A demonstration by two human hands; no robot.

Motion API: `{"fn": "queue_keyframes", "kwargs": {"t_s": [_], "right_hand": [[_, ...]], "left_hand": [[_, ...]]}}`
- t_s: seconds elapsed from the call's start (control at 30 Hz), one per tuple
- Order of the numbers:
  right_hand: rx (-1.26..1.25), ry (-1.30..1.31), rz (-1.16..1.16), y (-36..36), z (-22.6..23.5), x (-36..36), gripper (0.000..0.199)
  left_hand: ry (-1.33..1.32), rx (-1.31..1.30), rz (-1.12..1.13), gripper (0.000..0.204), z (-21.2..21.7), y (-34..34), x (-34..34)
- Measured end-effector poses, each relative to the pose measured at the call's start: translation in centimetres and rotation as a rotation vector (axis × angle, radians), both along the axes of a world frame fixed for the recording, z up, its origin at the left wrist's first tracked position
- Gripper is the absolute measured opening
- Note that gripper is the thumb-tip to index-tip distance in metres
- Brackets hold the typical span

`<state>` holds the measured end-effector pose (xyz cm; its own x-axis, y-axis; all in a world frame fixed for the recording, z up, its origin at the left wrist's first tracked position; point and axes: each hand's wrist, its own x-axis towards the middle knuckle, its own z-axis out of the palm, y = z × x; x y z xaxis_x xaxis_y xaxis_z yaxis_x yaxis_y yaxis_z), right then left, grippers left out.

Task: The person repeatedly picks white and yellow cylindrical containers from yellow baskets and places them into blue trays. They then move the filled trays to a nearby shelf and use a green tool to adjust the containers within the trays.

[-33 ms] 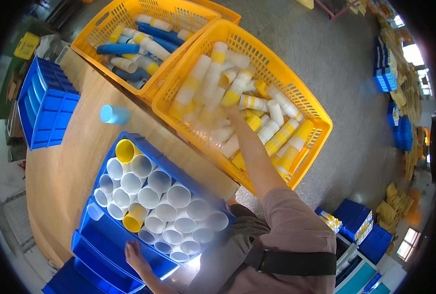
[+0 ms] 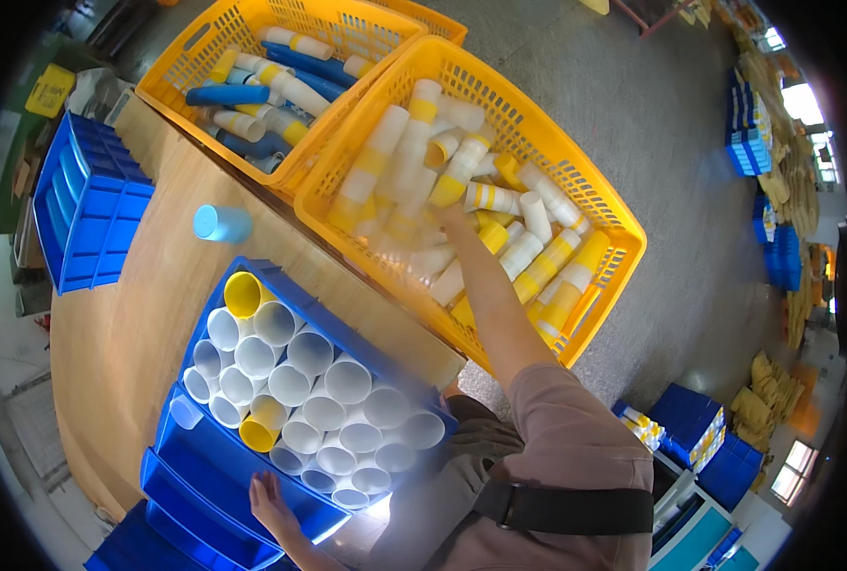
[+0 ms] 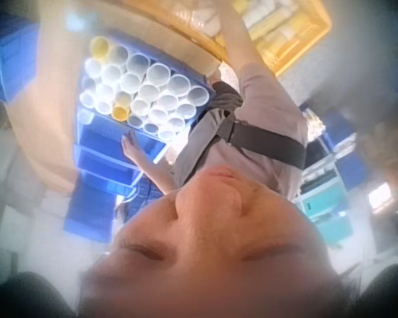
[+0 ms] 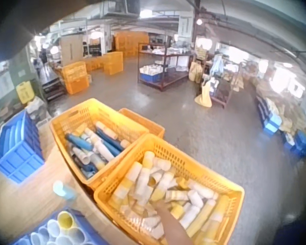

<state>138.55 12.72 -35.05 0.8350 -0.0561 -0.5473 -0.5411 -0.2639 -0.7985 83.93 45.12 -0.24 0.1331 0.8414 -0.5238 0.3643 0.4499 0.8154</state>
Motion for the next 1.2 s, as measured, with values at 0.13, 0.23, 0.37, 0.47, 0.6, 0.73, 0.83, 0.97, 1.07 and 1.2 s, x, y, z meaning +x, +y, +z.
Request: {"fn": "queue_keyframes", "kwargs": {"t_s": [0.13, 0.23, 0.37, 0.47, 0.6, 0.73, 0.83, 0.97, 1.07, 1.2], "right_hand": [[0.487, 0.143, -0.211, -0.6, 0.8, -3.3, 0.062], [0.534, -0.104, -0.147, -0.9, 7.2, -7.5, 0.068], [0.355, -0.420, 0.064, 0.6, 21.0, -10.7, 0.071], [0.300, -0.763, 0.293, 3.9, 31.5, -14.3, 0.071], [0.277, -1.226, 0.609, 10.8, 40.5, -22.5, 0.060], [0.363, -1.254, 0.843, 20.1, 42.6, -33.5, 0.047], [0.381, -0.883, 0.666, 25.1, 41.5, -40.3, 0.041], [1.305, 0.599, 0.689, 29.8, 38.4, -46.7, 0.062], [1.364, 0.670, 0.919, 34.4, 35.6, -48.9, 0.043], [0.879, -0.435, 1.226, 40.1, 33.7, -46.7, 0.048]], "left_hand": [[0.008, 0.036, -0.013, 0.041, 2.9, -1.8, -0.3], [0.032, 0.147, -0.047, 0.040, 4.9, -1.6, 1.4], [-0.254, 0.034, -0.156, 0.038, 7.2, -1.4, 5.9], [-0.404, -0.074, -0.410, 0.039, 8.4, -2.6, 9.4], [-0.794, -0.540, -0.564, 0.049, 9.9, -3.7, 10.4], [-0.959, -1.125, -0.420, 0.069, 12.2, 0.9, 6.0], [-0.963, -0.756, -0.329, 0.056, 12.6, 3.4, -0.9], [-1.089, -0.958, -0.091, 0.048, 11.5, 7.0, -8.3], [-1.135, -1.014, -0.087, 0.062, 11.1, 8.5, -11.8], [-0.990, -0.923, -0.074, 0.060, 11.3, 10.3, -14.0]]}}
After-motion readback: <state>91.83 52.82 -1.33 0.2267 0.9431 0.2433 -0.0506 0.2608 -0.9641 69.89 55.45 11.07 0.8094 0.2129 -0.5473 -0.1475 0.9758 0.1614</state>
